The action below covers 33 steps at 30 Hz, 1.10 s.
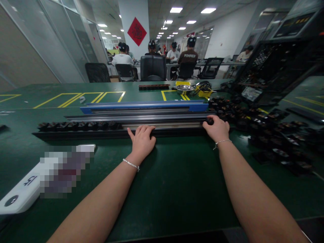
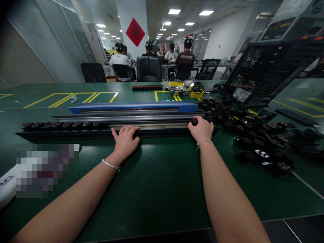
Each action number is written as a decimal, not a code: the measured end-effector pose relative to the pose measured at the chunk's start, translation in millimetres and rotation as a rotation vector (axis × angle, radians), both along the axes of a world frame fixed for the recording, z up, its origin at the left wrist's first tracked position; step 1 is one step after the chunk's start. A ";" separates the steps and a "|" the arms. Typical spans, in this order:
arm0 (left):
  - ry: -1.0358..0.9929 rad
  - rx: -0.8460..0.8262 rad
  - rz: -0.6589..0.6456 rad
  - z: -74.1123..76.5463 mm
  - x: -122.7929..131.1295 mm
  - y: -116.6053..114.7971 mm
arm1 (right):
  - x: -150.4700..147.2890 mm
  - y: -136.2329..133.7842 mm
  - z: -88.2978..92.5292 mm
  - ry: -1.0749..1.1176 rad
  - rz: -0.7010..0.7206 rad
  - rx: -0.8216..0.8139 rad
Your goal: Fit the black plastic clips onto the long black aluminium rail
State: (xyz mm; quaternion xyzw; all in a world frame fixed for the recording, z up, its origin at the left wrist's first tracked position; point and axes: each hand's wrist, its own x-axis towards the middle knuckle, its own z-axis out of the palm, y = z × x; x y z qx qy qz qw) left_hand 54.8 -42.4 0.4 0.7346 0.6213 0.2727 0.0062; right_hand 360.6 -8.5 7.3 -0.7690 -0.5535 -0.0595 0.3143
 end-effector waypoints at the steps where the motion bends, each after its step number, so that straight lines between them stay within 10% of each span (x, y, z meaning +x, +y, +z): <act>1: -0.001 0.004 -0.003 -0.3 0.0 0.1 | 0.6 -0.3 0.3 0.001 -0.008 -0.002; 33: 0.000 0.017 -0.012 -1.7 -1.1 1.6 | 20.1 0.9 -2.8 0.042 -0.102 0.018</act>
